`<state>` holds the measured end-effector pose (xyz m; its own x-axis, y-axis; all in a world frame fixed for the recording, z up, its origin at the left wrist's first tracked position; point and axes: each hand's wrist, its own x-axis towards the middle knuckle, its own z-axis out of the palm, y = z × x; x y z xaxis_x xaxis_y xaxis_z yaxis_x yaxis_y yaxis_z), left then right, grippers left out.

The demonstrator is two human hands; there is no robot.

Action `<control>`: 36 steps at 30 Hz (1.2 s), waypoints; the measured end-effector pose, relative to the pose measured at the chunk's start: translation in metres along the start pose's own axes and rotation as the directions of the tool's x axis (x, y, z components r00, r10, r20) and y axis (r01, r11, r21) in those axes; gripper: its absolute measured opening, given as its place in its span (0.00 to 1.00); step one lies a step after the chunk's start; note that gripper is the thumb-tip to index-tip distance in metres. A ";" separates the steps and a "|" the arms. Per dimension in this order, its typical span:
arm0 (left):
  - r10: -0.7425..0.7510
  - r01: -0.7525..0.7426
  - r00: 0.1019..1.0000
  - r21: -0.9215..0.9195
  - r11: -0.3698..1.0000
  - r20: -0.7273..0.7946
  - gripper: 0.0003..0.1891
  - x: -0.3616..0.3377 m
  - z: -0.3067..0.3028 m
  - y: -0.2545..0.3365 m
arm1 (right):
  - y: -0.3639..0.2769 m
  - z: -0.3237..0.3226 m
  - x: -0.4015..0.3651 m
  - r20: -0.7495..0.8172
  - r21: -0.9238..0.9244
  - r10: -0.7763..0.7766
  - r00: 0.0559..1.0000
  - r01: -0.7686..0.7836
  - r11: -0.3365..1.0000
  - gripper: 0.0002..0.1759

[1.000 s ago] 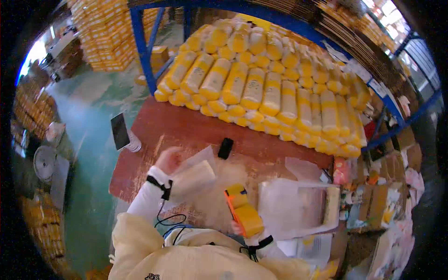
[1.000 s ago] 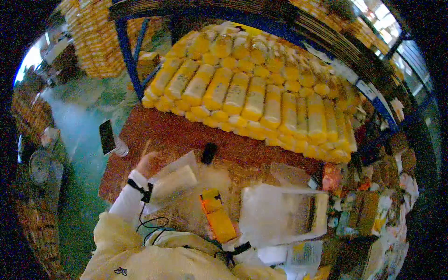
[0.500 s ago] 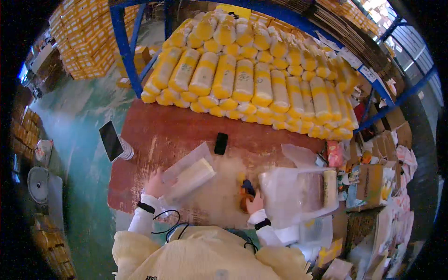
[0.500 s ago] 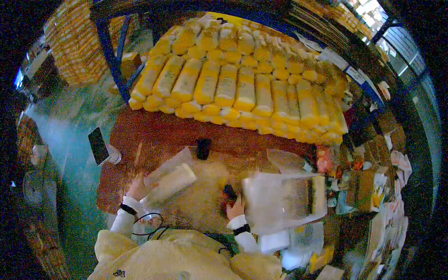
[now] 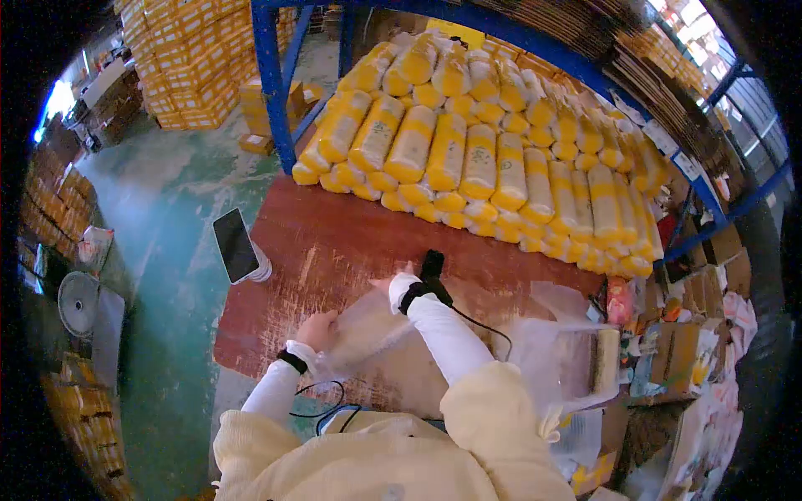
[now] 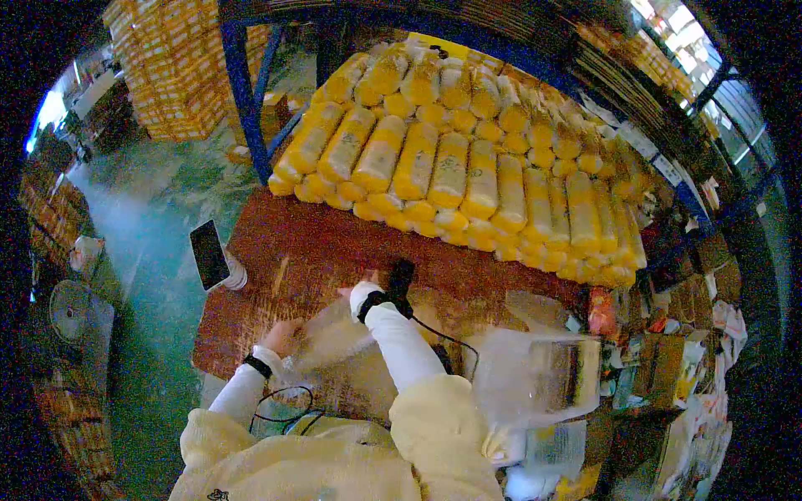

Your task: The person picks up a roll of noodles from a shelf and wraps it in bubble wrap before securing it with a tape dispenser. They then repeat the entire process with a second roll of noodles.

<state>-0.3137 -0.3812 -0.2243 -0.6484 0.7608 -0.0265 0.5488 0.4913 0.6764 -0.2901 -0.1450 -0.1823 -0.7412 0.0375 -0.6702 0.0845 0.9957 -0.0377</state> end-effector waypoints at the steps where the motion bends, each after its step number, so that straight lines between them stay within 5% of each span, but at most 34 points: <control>1: -0.013 0.013 1.000 0.028 1.000 -0.019 0.09 -0.005 -0.002 0.005 | 0.008 -0.001 -0.002 0.097 0.052 -0.015 0.995 0.010 0.999 0.22; 3: -0.016 0.018 1.000 -0.236 0.972 0.010 0.05 -0.002 0.041 -0.056 | 0.015 0.005 -0.008 -0.012 -0.026 -0.108 0.994 0.108 0.994 0.17; 5: 0.081 -0.083 0.996 0.037 0.996 0.049 0.04 -0.013 -0.006 0.009 | 0.026 0.015 -0.021 -0.107 -0.114 -0.207 0.972 0.195 0.974 0.12; 7: 0.151 -0.153 0.988 0.068 0.986 0.026 0.05 -0.030 -0.015 0.021 | 0.056 0.072 -0.018 -0.272 0.088 -0.354 0.895 0.389 0.917 0.11; 9: 0.149 -0.155 0.987 0.126 0.980 0.051 0.07 -0.033 -0.011 0.022 | 0.040 0.056 -0.078 -0.264 0.306 -0.371 0.890 0.442 0.843 0.10; 10: 0.108 -0.121 0.990 0.168 0.978 0.088 0.08 -0.032 -0.007 0.019 | 0.039 0.069 -0.075 -0.246 0.153 -0.353 0.903 0.396 0.906 0.10; 13: -0.063 -0.014 0.961 0.277 0.961 0.269 0.16 -0.015 -0.021 0.034 | 0.042 0.095 -0.067 -0.484 0.315 -0.221 0.847 0.404 0.859 0.05; 15: -0.114 0.000 0.942 0.341 0.940 0.316 0.21 -0.005 -0.038 0.050 | 0.041 0.089 -0.070 -0.486 0.246 -0.180 0.855 0.331 0.911 0.08; 16: 0.004 -0.094 0.964 0.327 0.940 0.266 0.33 -0.006 -0.040 0.043 | 0.041 0.089 -0.071 -0.542 0.194 -0.189 0.819 0.341 0.920 0.09; 19: 0.001 0.100 0.983 0.549 0.830 -0.182 0.41 -0.024 -0.045 0.027 | 0.041 0.084 -0.076 -0.586 0.069 -0.227 0.778 0.327 0.942 0.11; 20: -0.151 0.253 0.957 0.454 0.854 -0.249 0.42 -0.033 -0.041 0.008 | 0.039 0.083 -0.075 -0.583 0.035 -0.238 0.777 0.316 0.948 0.12; 21: -0.278 0.290 0.954 0.104 0.951 -0.112 0.40 -0.044 -0.035 -0.010 | 0.037 0.085 -0.074 -0.591 0.074 -0.209 0.779 0.311 0.948 0.14; 22: -0.342 0.347 0.937 -0.255 0.902 0.064 0.37 -0.056 -0.027 -0.027 | 0.031 0.089 -0.074 -0.596 0.114 -0.180 0.782 0.304 0.946 0.16; 23: -0.333 0.416 0.909 -0.566 0.712 0.250 0.35 -0.065 -0.018 -0.035 | 0.026 0.092 -0.074 -0.599 0.152 -0.150 0.787 0.296 0.943 0.18; 26: -0.519 0.503 0.825 -0.707 0.497 0.223 0.25 -0.078 0.016 -0.016 | 0.026 0.127 -0.030 -0.423 0.100 -0.244 0.873 0.313 0.945 0.19; 29: -0.493 0.467 0.812 -0.853 0.232 0.311 0.19 -0.089 0.047 -0.055 | 0.021 0.111 -0.042 -0.360 0.297 -0.255 0.898 0.369 0.881 0.14; 32: -0.411 0.461 0.816 -0.887 0.039 0.406 0.18 -0.085 0.022 -0.026 | 0.027 0.134 -0.025 -0.545 0.421 -0.276 0.792 0.542 0.727 0.11; 35: -0.324 0.412 0.837 -0.897 -0.159 0.442 0.18 -0.081 0.017 -0.014 | 0.030 0.136 -0.027 -0.515 0.487 -0.268 0.814 0.535 0.690 0.11; 36: -0.304 0.430 0.842 -0.895 -0.119 0.445 0.18 -0.079 0.017 -0.018 | 0.030 0.131 -0.031 -0.507 0.485 -0.266 0.820 0.526 0.698 0.12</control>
<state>-0.2634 -0.4424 -0.2473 -0.4782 0.6803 -0.5555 -0.8164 -0.1112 0.5666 -0.1770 -0.1272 -0.2600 -0.9680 -0.1907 -0.1633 -0.0082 0.6740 -0.7387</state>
